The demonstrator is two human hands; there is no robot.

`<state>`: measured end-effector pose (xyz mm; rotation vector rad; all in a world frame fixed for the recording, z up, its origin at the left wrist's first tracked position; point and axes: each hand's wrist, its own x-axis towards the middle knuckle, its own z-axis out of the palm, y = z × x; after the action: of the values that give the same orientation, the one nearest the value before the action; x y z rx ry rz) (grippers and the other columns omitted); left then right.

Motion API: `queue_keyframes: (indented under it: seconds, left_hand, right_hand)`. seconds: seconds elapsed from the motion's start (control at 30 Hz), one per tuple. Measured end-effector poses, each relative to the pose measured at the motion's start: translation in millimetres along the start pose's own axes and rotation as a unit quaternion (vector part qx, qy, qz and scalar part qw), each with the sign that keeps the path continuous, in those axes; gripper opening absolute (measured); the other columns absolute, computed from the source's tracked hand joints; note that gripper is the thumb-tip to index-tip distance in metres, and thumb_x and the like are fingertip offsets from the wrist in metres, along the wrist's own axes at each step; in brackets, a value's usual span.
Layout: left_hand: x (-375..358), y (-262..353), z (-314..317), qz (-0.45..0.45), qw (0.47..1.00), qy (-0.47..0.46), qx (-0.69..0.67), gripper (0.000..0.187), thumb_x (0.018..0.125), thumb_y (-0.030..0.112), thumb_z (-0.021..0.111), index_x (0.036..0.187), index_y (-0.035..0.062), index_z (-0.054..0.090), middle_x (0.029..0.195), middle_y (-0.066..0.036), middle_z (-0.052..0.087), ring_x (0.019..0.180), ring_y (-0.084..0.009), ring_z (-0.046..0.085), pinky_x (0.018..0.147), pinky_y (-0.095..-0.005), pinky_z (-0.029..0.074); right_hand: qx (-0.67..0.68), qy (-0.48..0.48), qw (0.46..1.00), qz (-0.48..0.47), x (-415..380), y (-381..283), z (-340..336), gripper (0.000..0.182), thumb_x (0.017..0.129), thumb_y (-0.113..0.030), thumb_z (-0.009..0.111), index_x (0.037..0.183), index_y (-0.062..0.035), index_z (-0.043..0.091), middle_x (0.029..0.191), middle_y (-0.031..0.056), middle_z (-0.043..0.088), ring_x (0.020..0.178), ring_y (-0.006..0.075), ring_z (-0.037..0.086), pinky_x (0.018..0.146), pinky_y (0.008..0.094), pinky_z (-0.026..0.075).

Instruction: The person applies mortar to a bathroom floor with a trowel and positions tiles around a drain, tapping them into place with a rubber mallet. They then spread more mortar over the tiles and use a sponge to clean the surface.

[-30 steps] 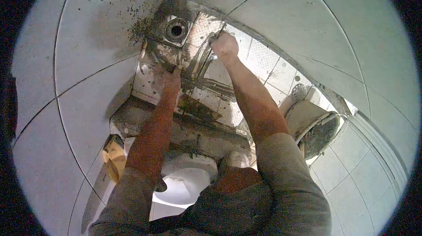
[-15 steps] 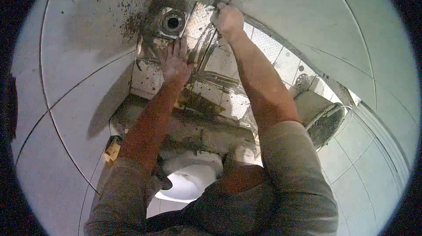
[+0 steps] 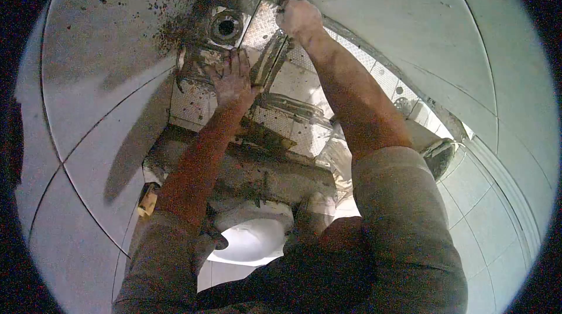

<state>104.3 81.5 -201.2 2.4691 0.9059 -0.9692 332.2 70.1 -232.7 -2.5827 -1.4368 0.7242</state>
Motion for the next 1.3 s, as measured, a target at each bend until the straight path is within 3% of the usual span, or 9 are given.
queue_keyframes:
  seconds: [0.3,0.37,0.43,0.53,0.6,0.7,0.77,1.03,1.3]
  left_hand:
    - [6,2,13,-0.002,0.996,0.076,0.045,0.110,0.076,0.067,0.060,0.150,0.0025,0.011,0.156,-0.016,0.016,0.143,-0.0333,0.020,0.105,-0.0729,0.010]
    - [0,4,-9,-0.014,1.000,-0.025,0.007,0.094,0.089,0.053,0.053,0.150,0.0004,0.005,0.158,-0.015,0.010,0.146,-0.0339,0.008,0.106,-0.0714,0.012]
    - [4,2,2,-0.005,1.000,-0.009,0.021,0.093,0.090,0.053,0.051,0.150,0.0004,0.004,0.158,-0.015,0.009,0.146,-0.0341,0.008,0.106,-0.0720,0.011]
    - [5,2,19,0.003,0.999,0.030,0.038,0.101,0.084,0.057,0.057,0.150,0.0017,0.005,0.157,-0.016,0.012,0.143,-0.0347,0.017,0.104,-0.0731,0.014]
    - [9,3,22,-0.013,0.997,0.065,0.026,0.111,0.077,0.061,0.065,0.150,0.0035,0.005,0.156,-0.015,0.015,0.139,-0.0367,0.027,0.104,-0.0731,0.018]
    - [-3,7,-10,-0.015,0.999,-0.018,0.023,0.101,0.086,0.061,0.052,0.150,-0.0009,0.004,0.158,-0.017,0.009,0.145,-0.0360,0.008,0.107,-0.0717,0.009]
    - [8,-3,13,0.020,0.999,0.041,-0.012,0.106,0.083,0.065,0.055,0.150,-0.0008,0.004,0.157,-0.018,0.012,0.144,-0.0364,0.012,0.106,-0.0727,0.011]
    - [11,21,1,-0.016,0.964,-0.033,0.265,0.103,0.085,0.073,0.038,0.150,0.0010,0.003,0.157,-0.018,0.007,0.144,-0.0374,0.012,0.111,-0.0660,0.003]
    - [9,21,0,-0.028,0.978,-0.041,0.205,0.116,0.078,0.078,0.047,0.150,0.0002,0.000,0.157,-0.017,0.009,0.144,-0.0350,0.016,0.111,-0.0664,0.006]
  right_hand:
    - [-0.048,-0.006,0.999,-0.018,-1,-6,-3,0.028,0.077,-0.031,0.061,0.084,-0.0042,0.069,0.085,0.0200,0.068,0.085,0.0376,0.065,0.079,0.0448,0.053]
    - [-0.068,-0.046,0.996,0.023,-10,-5,-6,0.029,0.078,-0.030,0.063,0.092,-0.0056,0.070,0.090,0.0191,0.068,0.089,0.0383,0.064,0.080,0.0460,0.051]
    - [-0.033,0.001,0.999,-0.011,-40,5,-1,0.027,0.077,-0.029,0.060,0.077,-0.0025,0.068,0.078,0.0167,0.067,0.078,0.0367,0.065,0.074,0.0439,0.054]
    - [0.114,0.076,0.980,0.143,-114,9,-22,0.039,0.084,-0.025,0.060,0.115,-0.0019,0.062,0.103,0.0209,0.065,0.096,0.0347,0.064,0.085,0.0405,0.051]
    - [0.186,0.106,0.949,0.230,-171,29,-28,0.043,0.085,-0.020,0.062,0.124,-0.0031,0.056,0.112,0.0203,0.062,0.101,0.0315,0.063,0.089,0.0388,0.049]
    - [0.182,0.139,0.905,0.359,-248,56,-36,0.039,0.082,-0.008,0.060,0.121,-0.0037,0.056,0.106,0.0181,0.065,0.097,0.0325,0.064,0.086,0.0418,0.049]
    - [0.131,0.137,0.910,0.369,-291,79,-30,0.039,0.080,-0.008,0.059,0.118,-0.0011,0.055,0.104,0.0204,0.064,0.096,0.0349,0.063,0.085,0.0435,0.048]
    - [0.127,0.091,0.885,0.438,-350,92,13,0.048,0.084,-0.021,0.060,0.123,0.0037,0.051,0.111,0.0272,0.060,0.106,0.0384,0.059,0.093,0.0449,0.046]
    - [0.205,0.268,0.811,0.478,-319,48,29,0.083,0.082,-0.043,0.068,0.137,0.0081,0.031,0.127,0.0375,0.045,0.122,0.0467,0.045,0.101,0.0478,0.038]
